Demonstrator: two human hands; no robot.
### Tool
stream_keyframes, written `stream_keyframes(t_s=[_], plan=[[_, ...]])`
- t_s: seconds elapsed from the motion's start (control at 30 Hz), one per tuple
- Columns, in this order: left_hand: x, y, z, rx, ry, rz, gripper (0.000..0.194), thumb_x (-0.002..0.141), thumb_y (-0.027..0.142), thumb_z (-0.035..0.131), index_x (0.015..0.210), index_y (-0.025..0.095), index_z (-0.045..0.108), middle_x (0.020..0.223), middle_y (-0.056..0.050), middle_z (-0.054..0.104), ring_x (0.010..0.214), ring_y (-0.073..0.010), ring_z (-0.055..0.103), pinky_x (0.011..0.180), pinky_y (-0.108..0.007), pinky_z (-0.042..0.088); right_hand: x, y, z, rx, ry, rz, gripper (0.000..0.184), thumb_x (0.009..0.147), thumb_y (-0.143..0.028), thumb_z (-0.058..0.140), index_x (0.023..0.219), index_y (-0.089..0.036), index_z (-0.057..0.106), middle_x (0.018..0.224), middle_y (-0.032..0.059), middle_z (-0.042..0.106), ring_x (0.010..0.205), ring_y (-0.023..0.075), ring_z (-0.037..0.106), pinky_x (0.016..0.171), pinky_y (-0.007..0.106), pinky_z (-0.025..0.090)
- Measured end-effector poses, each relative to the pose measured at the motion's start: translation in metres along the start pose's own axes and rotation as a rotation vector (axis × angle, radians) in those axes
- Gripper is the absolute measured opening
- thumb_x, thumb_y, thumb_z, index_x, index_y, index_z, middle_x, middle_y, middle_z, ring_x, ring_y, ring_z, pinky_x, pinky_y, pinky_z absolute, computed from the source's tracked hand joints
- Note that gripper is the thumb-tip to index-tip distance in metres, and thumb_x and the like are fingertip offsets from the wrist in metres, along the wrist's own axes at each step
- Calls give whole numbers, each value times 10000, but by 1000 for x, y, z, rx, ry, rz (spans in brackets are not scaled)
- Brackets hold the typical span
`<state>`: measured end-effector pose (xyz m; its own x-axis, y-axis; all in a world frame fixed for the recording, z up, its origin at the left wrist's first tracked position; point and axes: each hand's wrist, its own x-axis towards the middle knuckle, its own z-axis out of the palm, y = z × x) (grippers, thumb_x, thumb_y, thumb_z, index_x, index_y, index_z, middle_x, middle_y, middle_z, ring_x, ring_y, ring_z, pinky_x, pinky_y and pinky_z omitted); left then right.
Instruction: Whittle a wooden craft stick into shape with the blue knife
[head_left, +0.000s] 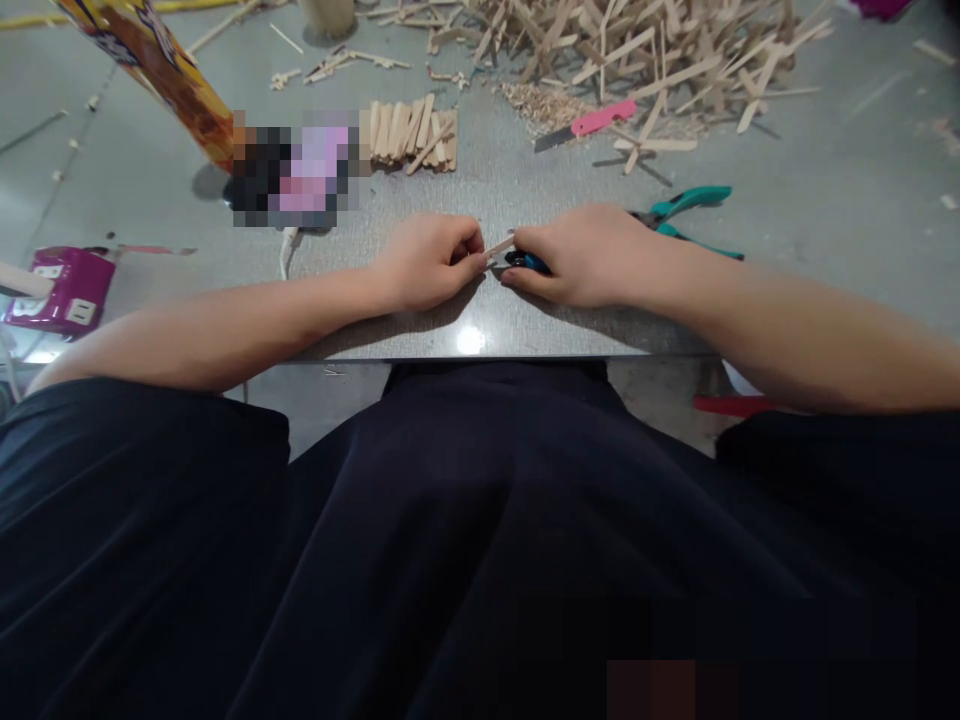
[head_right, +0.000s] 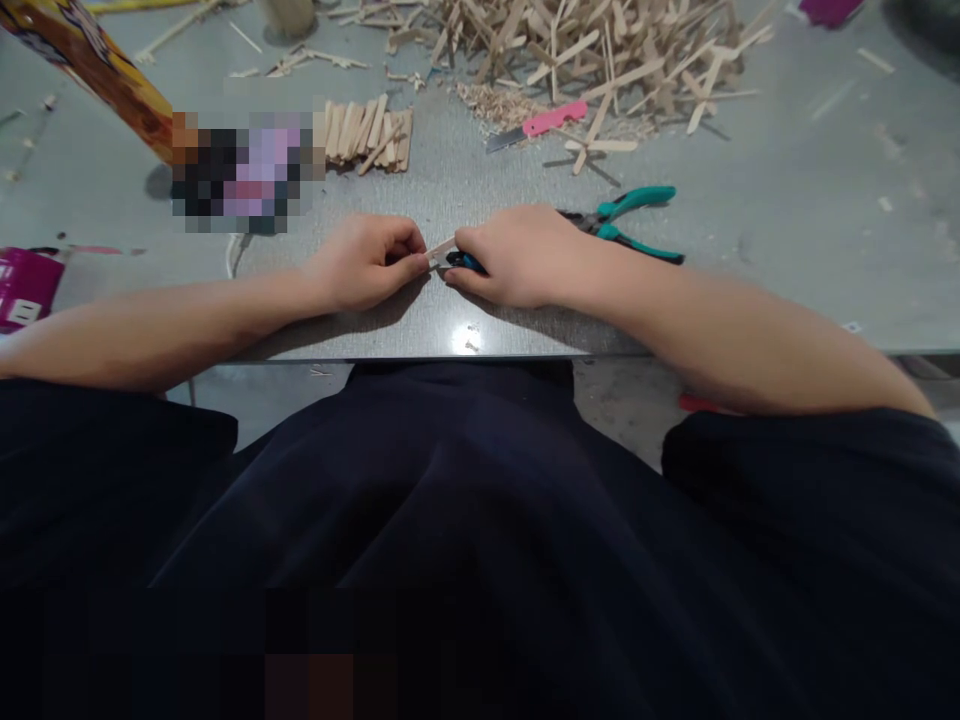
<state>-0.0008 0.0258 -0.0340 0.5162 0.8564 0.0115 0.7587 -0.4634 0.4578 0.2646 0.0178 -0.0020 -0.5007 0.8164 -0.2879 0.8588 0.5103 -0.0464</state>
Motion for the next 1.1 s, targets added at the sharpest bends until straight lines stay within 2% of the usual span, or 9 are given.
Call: stream_keyframes(t_s=[0.3, 0.47, 0.93, 1.1], plan=[[-1, -1, 0, 25, -6, 13, 184, 1161, 369, 763, 1184, 268, 915, 927, -63, 843, 965, -311, 829, 946, -435, 598, 0, 5, 2, -3, -7, -20, 661, 1215, -824, 462, 1386, -280, 797, 941, 184, 806, 849, 390, 689, 792, 468, 339], [-1, -2, 0, 34, -10, 29, 208, 1169, 395, 744, 1199, 272, 910, 932, -60, 849, 929, -297, 805, 898, -424, 580, 1, 6, 2, -1, -8, -27, 646, 1215, -815, 465, 1404, -295, 798, 903, 167, 782, 821, 377, 663, 785, 467, 312], [-1, 1, -4, 107, -57, 42, 238, 1148, 412, 701, 1168, 267, 889, 960, -70, 850, 906, -295, 783, 868, -426, 528, 1, 2, 1, 18, -6, -30, 631, 1219, -765, 497, 1467, -259, 780, 913, 175, 813, 812, 385, 706, 788, 459, 339], [-1, 1, -5, 123, -77, 41, 268, 1157, 442, 693, 1210, 267, 889, 963, -71, 849, 924, -304, 800, 866, -425, 524, 1, 1, 0, 8, -18, -28, 602, 1238, -760, 482, 1380, -254, 775, 924, 181, 806, 790, 353, 683, 782, 455, 314]])
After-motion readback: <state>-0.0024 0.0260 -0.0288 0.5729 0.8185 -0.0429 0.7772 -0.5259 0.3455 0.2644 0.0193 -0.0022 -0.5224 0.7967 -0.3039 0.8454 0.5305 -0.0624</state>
